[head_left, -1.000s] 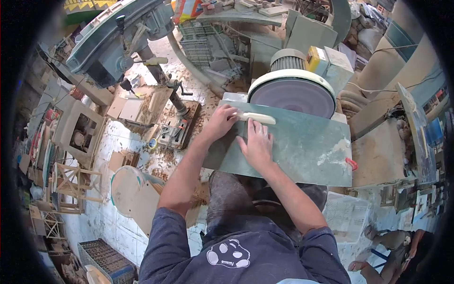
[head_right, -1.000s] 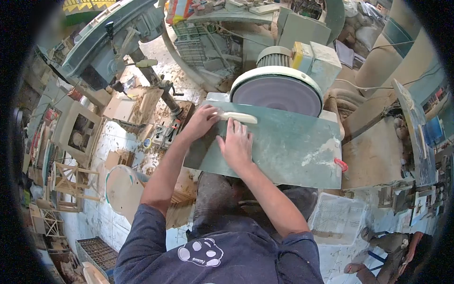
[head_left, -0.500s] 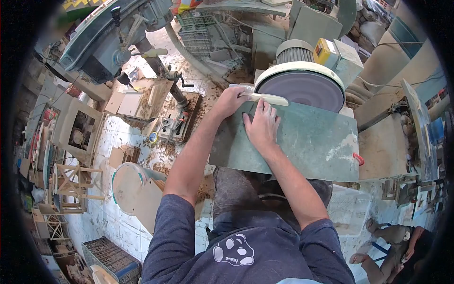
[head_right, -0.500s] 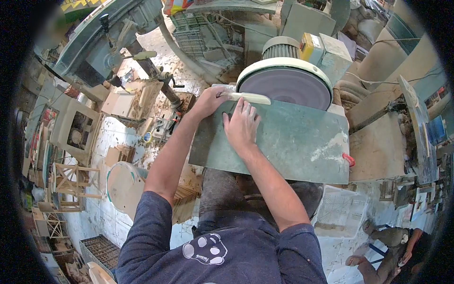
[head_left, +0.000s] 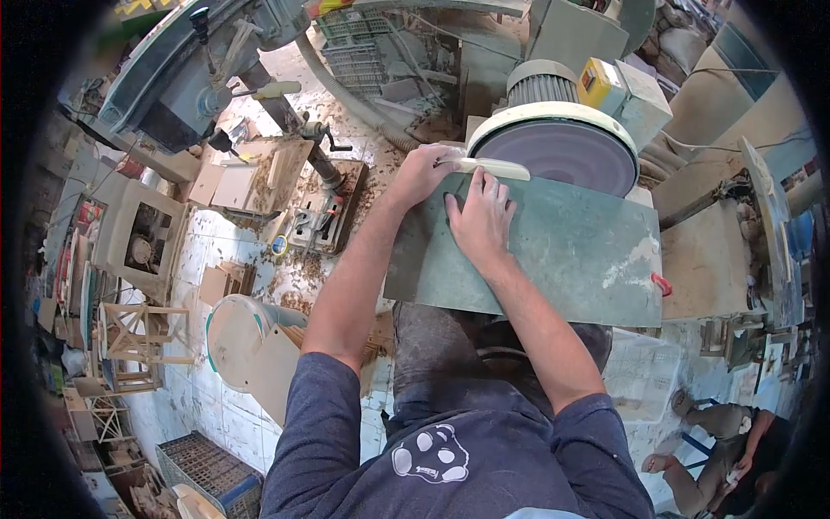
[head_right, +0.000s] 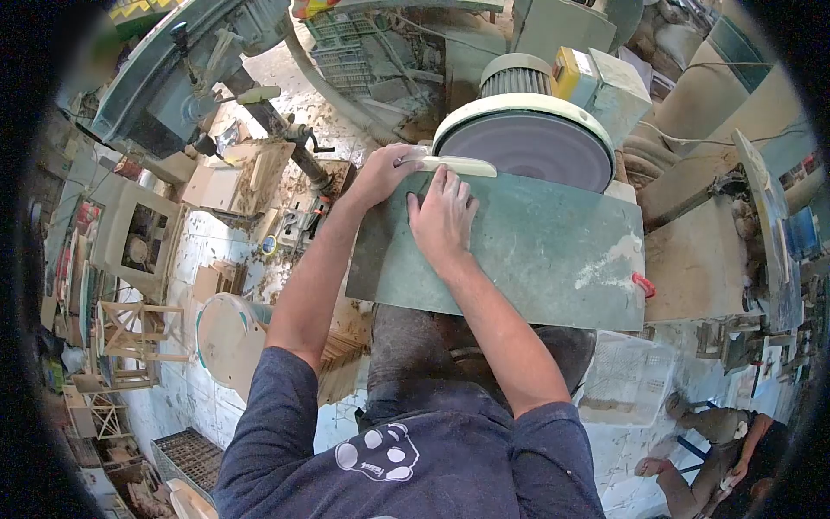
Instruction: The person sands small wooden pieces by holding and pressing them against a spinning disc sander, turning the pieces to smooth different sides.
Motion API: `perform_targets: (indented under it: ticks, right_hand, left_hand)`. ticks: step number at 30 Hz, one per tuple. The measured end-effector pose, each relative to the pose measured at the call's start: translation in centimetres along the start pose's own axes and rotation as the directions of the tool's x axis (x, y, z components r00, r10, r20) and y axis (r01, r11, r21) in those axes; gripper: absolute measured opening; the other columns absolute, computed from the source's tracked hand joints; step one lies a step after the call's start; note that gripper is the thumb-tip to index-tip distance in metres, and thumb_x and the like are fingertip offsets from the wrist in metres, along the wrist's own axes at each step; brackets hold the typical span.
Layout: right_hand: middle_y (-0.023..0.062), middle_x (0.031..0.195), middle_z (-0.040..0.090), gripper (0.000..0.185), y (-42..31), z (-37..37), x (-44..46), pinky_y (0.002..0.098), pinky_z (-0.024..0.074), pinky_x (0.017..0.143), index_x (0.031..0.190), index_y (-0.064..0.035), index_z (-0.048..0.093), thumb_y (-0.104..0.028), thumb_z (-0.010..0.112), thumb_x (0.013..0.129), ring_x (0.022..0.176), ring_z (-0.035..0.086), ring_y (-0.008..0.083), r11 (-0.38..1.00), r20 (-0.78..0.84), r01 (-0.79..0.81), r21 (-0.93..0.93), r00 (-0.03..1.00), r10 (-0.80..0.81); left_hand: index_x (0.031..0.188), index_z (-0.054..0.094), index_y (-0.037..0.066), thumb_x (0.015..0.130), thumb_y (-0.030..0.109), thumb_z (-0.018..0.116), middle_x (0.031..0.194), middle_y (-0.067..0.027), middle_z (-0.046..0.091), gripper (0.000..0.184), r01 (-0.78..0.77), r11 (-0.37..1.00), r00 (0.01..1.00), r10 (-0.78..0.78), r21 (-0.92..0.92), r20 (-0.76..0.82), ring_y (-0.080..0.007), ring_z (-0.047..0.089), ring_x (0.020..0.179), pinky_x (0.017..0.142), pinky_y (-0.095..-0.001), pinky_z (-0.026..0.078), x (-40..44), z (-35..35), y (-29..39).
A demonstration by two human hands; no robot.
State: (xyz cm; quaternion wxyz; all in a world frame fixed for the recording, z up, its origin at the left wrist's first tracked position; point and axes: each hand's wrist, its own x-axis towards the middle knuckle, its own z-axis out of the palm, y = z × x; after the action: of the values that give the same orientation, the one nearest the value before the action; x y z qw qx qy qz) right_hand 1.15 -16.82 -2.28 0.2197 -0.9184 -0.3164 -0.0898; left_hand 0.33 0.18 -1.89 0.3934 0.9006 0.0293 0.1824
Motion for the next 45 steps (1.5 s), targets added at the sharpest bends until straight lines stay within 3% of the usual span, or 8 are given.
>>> perform_targets:
  ticks: [7, 17, 19, 23, 26, 45]
  right_hand:
    - [0.0217, 0.137, 0.048, 0.070, -0.1, 0.0, 0.2, 0.0522, 0.0373, 0.098, 0.142, 0.0070, 0.040, -0.039, 0.061, 0.093, 0.122, 0.046, 0.0360, 0.998, 0.056, -0.030, 0.060, 0.998, 0.026]
    - [0.0216, 0.135, 0.048, 0.069, -0.3, 0.0, 0.3, 0.0535, 0.0392, 0.096, 0.141, 0.0069, 0.041, -0.038, 0.061, 0.093, 0.120, 0.048, 0.0363, 0.999, 0.056, -0.014, 0.042, 0.998, 0.011]
    - [0.0171, 0.132, 0.051, 0.070, -0.4, 0.0, 0.3, 0.0489, 0.0401, 0.095, 0.142, 0.0080, 0.041, -0.038, 0.062, 0.093, 0.118, 0.049, 0.0304, 1.000, 0.032, -0.003, -0.019, 0.999, 0.003]
    - [0.0170, 0.132, 0.051, 0.069, -0.3, 0.2, 0.4, 0.0492, 0.0399, 0.095, 0.141, 0.0080, 0.041, -0.038, 0.062, 0.093, 0.117, 0.049, 0.0300, 1.000, 0.039, -0.003, -0.019, 0.999, 0.004]
    - [0.0211, 0.134, 0.049, 0.069, -0.3, 0.3, 0.5, 0.0552, 0.0395, 0.094, 0.141, 0.0073, 0.041, -0.038, 0.061, 0.093, 0.120, 0.048, 0.0363, 0.999, 0.054, 0.003, 0.053, 0.999, -0.005]
    - [0.0153, 0.131, 0.053, 0.065, -0.8, 0.8, 0.6, 0.0506, 0.0396, 0.094, 0.140, 0.0053, 0.044, -0.036, 0.061, 0.093, 0.116, 0.050, 0.0283, 0.997, 0.025, 0.071, -0.021, 0.997, -0.070]
  left_hand:
    - [0.114, 0.069, 0.001, 0.089, 0.016, 0.070, 0.106, -0.0166, 0.070, 0.030, 0.005, 0.999, 1.000, -0.004, 0.042, -0.005, -0.0279, 0.068, 0.093, 0.084, -0.0355, 0.052, 0.1, 0.1, -0.5]
    - [0.114, 0.071, 0.003, 0.088, 0.019, 0.072, 0.099, -0.0154, 0.070, 0.031, -0.016, 0.998, 0.999, 0.018, 0.057, -0.031, -0.0267, 0.066, 0.084, 0.079, -0.0349, 0.051, 0.1, 0.1, -0.4]
    - [0.114, 0.071, 0.002, 0.088, 0.020, 0.072, 0.098, -0.0152, 0.070, 0.032, 0.023, 0.996, 1.000, -0.022, 0.082, -0.022, -0.0260, 0.065, 0.082, 0.077, -0.0352, 0.051, 0.1, 0.0, -0.2]
    - [0.111, 0.072, 0.004, 0.086, 0.016, 0.071, 0.093, -0.0160, 0.068, 0.028, 0.023, 0.999, 0.998, -0.022, 0.026, -0.050, -0.0298, 0.065, 0.082, 0.078, -0.0379, 0.051, 0.0, 0.2, -0.2]
    - [0.111, 0.072, 0.004, 0.086, 0.017, 0.071, 0.093, -0.0159, 0.068, 0.028, 0.028, 1.000, 0.998, -0.027, 0.008, -0.053, -0.0297, 0.065, 0.083, 0.078, -0.0378, 0.051, 0.0, 0.1, -0.2]
    - [0.112, 0.071, 0.004, 0.085, 0.017, 0.072, 0.091, -0.0152, 0.068, 0.029, 0.063, 0.997, 0.996, -0.061, 0.038, -0.062, -0.0284, 0.064, 0.081, 0.077, -0.0373, 0.050, -0.5, -1.0, -0.5]
